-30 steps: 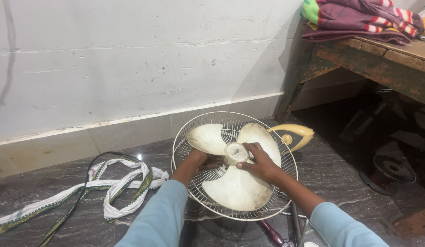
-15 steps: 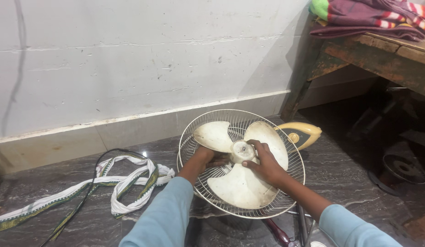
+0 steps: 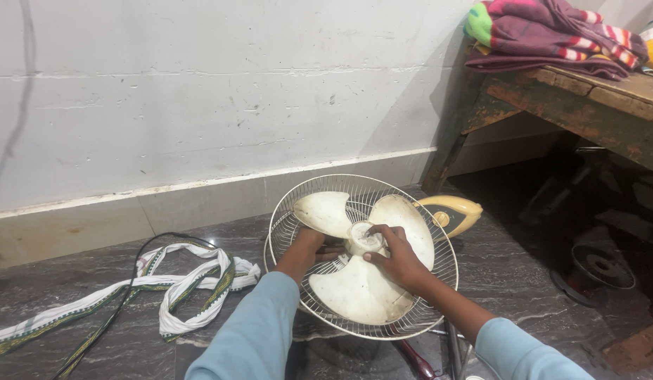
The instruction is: The person disassembles a standing fan by removing the front grille and fan blades, then reassembles it by placing the blades back and securing the grille. The person uses a hammer and a screwdriver during the process.
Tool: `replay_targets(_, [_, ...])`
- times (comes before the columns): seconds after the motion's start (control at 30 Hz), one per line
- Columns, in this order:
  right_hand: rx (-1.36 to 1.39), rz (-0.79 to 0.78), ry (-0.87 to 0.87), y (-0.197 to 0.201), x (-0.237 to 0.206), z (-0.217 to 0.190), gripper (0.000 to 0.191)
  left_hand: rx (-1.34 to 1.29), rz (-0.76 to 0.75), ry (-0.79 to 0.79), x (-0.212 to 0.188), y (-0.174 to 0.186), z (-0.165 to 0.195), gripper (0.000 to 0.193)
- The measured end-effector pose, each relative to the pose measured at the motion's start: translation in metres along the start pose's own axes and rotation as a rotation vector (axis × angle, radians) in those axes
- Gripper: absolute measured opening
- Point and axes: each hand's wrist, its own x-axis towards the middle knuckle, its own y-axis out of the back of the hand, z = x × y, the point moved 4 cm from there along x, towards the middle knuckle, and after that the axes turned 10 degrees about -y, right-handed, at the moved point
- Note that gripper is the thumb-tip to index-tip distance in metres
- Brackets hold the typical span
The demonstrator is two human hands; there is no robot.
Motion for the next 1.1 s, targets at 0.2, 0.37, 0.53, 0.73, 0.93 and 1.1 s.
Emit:
replay_targets(0.2, [-0.070,0.005,0.003,0.004,-0.001,-0.009,0.054,0.051,0.061,0.041,0.003,0.001,-0.001,0.037])
replay_targets(0.37, [-0.111,-0.053,-0.070,0.009,-0.003,-0.021,0.054,-0.051,0.042,-0.022,0.003,0.003,-0.005,0.030])
replay_targets(0.53, [-0.225,0.030,0.015,0.027,0.003,-0.035,0.029,-0.053,0.048,-0.124,-0.003,0.007,-0.007,0.033])
replay_targets(0.73, [-0.265,0.137,0.229,0.025,0.001,-0.049,0.020,-0.377,0.487,-0.126,0.011,0.002,-0.011,0.030])
replay_targets(0.93, [-0.575,0.121,0.430,0.023,-0.004,-0.062,0.013,-0.259,0.970,-0.151,0.004,0.006,0.022,0.038])
replay_targets(1.1, [-0.668,0.058,0.518,0.026,-0.002,-0.063,0.017,0.760,0.980,-0.789,-0.018,-0.033,0.071,0.049])
